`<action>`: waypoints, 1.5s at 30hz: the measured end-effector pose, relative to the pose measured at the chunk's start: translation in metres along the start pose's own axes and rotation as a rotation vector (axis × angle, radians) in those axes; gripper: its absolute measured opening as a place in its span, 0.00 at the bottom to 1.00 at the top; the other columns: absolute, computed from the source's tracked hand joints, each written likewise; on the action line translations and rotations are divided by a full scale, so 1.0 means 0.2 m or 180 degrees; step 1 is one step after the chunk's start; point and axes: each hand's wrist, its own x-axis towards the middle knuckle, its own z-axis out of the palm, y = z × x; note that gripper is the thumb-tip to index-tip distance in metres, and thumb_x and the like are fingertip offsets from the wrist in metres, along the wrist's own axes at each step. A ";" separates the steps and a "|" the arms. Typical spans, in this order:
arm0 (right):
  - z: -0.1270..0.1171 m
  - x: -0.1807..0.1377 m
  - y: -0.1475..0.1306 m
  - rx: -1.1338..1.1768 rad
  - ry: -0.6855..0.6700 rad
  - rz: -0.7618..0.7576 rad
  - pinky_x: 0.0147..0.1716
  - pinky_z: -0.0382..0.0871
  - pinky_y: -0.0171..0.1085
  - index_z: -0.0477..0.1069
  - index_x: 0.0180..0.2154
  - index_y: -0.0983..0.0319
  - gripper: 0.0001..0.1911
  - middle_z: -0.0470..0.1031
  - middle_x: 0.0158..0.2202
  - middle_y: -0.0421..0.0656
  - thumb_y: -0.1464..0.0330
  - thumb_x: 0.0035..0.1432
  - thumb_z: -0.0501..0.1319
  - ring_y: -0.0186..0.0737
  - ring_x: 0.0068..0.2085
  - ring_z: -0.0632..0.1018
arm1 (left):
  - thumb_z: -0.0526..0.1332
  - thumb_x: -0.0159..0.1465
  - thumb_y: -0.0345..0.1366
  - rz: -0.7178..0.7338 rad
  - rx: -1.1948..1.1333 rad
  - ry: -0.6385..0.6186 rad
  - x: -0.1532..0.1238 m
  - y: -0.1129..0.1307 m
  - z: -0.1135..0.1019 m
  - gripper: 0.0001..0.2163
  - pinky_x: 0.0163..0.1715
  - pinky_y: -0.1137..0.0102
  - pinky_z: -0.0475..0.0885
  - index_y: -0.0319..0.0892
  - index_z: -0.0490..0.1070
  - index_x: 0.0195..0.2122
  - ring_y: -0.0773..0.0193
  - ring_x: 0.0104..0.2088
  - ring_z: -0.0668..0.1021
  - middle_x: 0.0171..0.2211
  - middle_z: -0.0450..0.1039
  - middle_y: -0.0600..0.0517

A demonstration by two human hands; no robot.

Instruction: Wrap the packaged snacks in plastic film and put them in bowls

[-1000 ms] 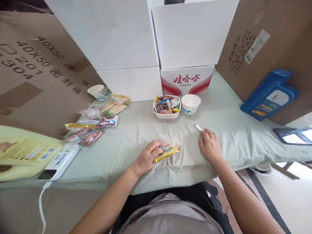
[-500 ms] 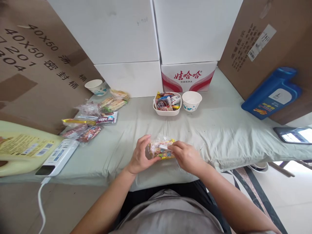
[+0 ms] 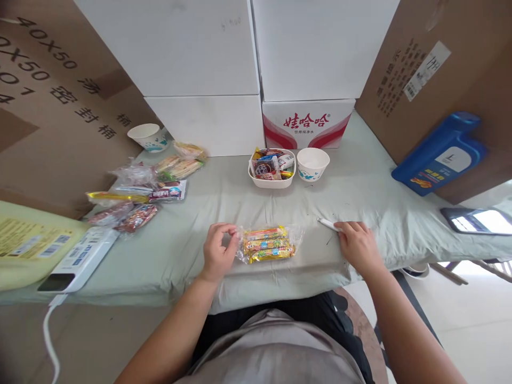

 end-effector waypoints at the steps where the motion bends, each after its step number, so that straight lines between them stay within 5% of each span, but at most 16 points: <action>1: 0.00 -0.01 -0.02 0.0026 0.0251 0.0072 0.48 0.69 0.52 0.75 0.42 0.59 0.14 0.76 0.42 0.49 0.66 0.63 0.52 0.51 0.46 0.75 | 0.58 0.65 0.34 -0.0042 -0.0001 0.0038 0.00 0.00 0.00 0.06 0.41 0.63 0.71 0.43 0.69 0.42 0.61 0.36 0.73 0.30 0.69 0.52; 4: -0.01 -0.01 -0.20 0.0604 0.0640 -0.0047 0.48 0.70 0.48 0.74 0.41 0.59 0.12 0.76 0.42 0.49 0.64 0.65 0.54 0.48 0.46 0.75 | 0.62 0.62 0.36 0.0183 0.0071 0.0152 0.00 0.02 -0.03 0.10 0.42 0.61 0.71 0.43 0.69 0.45 0.59 0.37 0.72 0.29 0.67 0.52; 7: 0.00 0.04 -0.41 0.1273 0.0096 -0.0549 0.45 0.72 0.43 0.72 0.45 0.59 0.12 0.76 0.42 0.47 0.63 0.66 0.53 0.43 0.45 0.76 | 0.62 0.60 0.31 0.0832 0.0128 0.0353 -0.01 0.10 -0.08 0.10 0.43 0.60 0.71 0.44 0.68 0.43 0.58 0.40 0.73 0.34 0.70 0.50; 10: 0.05 0.13 -0.52 0.1159 -0.0419 -0.0864 0.49 0.70 0.47 0.68 0.52 0.61 0.18 0.74 0.49 0.50 0.60 0.64 0.57 0.48 0.51 0.74 | 0.58 0.61 0.27 0.1146 0.0064 -0.0348 -0.02 0.18 -0.10 0.13 0.45 0.62 0.72 0.46 0.67 0.46 0.59 0.42 0.75 0.39 0.74 0.49; 14: 0.08 0.18 -0.53 0.0715 -0.0818 -0.0895 0.45 0.70 0.48 0.69 0.53 0.63 0.19 0.76 0.41 0.50 0.64 0.62 0.59 0.50 0.45 0.75 | 0.60 0.63 0.38 0.0593 0.1027 -0.1169 -0.05 0.20 -0.11 0.21 0.54 0.49 0.66 0.41 0.63 0.57 0.47 0.52 0.72 0.49 0.73 0.41; 18: -0.04 0.08 -0.51 0.1146 -0.0708 -0.1495 0.42 0.69 0.45 0.72 0.49 0.61 0.15 0.75 0.38 0.48 0.72 0.66 0.51 0.44 0.42 0.74 | 0.58 0.64 0.30 0.0507 0.1114 -0.1546 -0.10 0.21 -0.22 0.11 0.58 0.47 0.59 0.44 0.72 0.47 0.54 0.45 0.75 0.36 0.76 0.48; 22: -0.21 -0.04 -0.48 0.1697 -0.1818 -0.2097 0.44 0.69 0.42 0.70 0.53 0.58 0.16 0.77 0.38 0.45 0.66 0.64 0.58 0.41 0.42 0.76 | 0.65 0.60 0.39 0.0605 0.0296 -0.2666 -0.09 0.30 -0.37 0.06 0.47 0.58 0.69 0.47 0.75 0.38 0.58 0.38 0.76 0.32 0.76 0.52; 25: -0.24 -0.04 -0.48 0.1773 -0.2259 -0.1756 0.38 0.70 0.38 0.69 0.53 0.60 0.19 0.78 0.36 0.43 0.58 0.64 0.58 0.39 0.37 0.78 | 0.62 0.64 0.40 0.0540 0.0042 -0.2633 0.00 0.37 -0.36 0.05 0.40 0.63 0.72 0.46 0.75 0.36 0.60 0.37 0.76 0.33 0.77 0.52; 28: -0.15 0.05 -0.53 0.1468 -0.1679 -0.1271 0.41 0.71 0.39 0.68 0.55 0.61 0.18 0.77 0.45 0.47 0.64 0.69 0.49 0.40 0.41 0.78 | 0.62 0.63 0.36 0.0570 0.0350 -0.2183 0.07 0.37 -0.19 0.08 0.47 0.58 0.71 0.45 0.74 0.43 0.56 0.46 0.75 0.42 0.77 0.48; 31: 0.00 0.14 -0.56 0.0729 -0.1094 -0.1086 0.46 0.70 0.43 0.66 0.56 0.63 0.19 0.73 0.52 0.51 0.69 0.66 0.52 0.45 0.47 0.76 | 0.73 0.50 0.42 0.0541 0.0817 -0.2224 0.08 0.32 0.04 0.33 0.54 0.48 0.66 0.41 0.65 0.56 0.42 0.57 0.69 0.56 0.68 0.39; 34: 0.14 0.18 -0.52 0.0145 -0.0752 -0.1056 0.48 0.68 0.47 0.69 0.54 0.64 0.18 0.74 0.51 0.51 0.69 0.65 0.53 0.49 0.48 0.74 | 0.70 0.53 0.44 0.0577 0.0957 -0.2247 0.04 0.23 0.14 0.38 0.56 0.48 0.63 0.41 0.57 0.62 0.43 0.57 0.69 0.58 0.66 0.38; 39: 0.25 0.13 -0.41 0.0023 -0.0245 -0.0854 0.48 0.67 0.50 0.71 0.52 0.59 0.17 0.73 0.54 0.49 0.66 0.67 0.50 0.50 0.49 0.71 | 0.66 0.57 0.42 0.0363 0.1162 -0.2199 0.03 0.11 -0.01 0.34 0.51 0.54 0.67 0.46 0.56 0.63 0.48 0.52 0.72 0.54 0.69 0.42; 45: 0.25 0.12 -0.42 -0.0010 -0.0214 -0.0813 0.45 0.66 0.49 0.72 0.52 0.58 0.16 0.73 0.54 0.47 0.67 0.67 0.51 0.50 0.49 0.71 | 0.66 0.51 0.31 0.0035 0.1105 -0.2496 0.13 0.02 -0.18 0.35 0.47 0.60 0.72 0.49 0.61 0.61 0.51 0.47 0.77 0.47 0.74 0.46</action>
